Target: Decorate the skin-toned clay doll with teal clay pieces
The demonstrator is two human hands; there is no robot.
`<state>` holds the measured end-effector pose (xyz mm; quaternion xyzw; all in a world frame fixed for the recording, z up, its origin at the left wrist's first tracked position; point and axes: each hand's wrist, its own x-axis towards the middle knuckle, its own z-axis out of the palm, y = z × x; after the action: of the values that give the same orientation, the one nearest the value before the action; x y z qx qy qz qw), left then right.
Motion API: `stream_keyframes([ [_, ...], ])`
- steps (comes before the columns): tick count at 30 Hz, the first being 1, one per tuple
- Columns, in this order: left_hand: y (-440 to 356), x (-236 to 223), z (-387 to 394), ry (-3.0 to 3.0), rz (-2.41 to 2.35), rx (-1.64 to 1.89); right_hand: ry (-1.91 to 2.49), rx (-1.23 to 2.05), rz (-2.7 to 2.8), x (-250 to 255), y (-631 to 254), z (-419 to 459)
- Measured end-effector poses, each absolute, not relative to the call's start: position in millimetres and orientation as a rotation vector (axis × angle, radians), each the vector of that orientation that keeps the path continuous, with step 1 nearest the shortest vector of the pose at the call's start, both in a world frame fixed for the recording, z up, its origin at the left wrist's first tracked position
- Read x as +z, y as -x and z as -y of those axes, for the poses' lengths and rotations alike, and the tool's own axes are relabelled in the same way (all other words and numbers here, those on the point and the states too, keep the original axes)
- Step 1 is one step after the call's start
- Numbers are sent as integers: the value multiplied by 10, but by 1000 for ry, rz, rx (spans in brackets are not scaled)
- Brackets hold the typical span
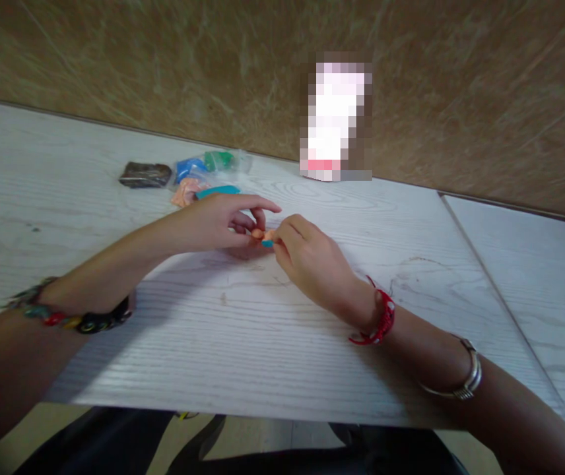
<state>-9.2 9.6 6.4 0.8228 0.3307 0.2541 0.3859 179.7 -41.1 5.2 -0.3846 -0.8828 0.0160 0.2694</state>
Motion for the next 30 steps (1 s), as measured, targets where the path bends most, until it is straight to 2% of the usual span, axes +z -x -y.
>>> stream_keyframes([
  [30, 97, 137, -34, -2154, -854, 497, 1151, 155, 2385, 56, -1755, 474],
])
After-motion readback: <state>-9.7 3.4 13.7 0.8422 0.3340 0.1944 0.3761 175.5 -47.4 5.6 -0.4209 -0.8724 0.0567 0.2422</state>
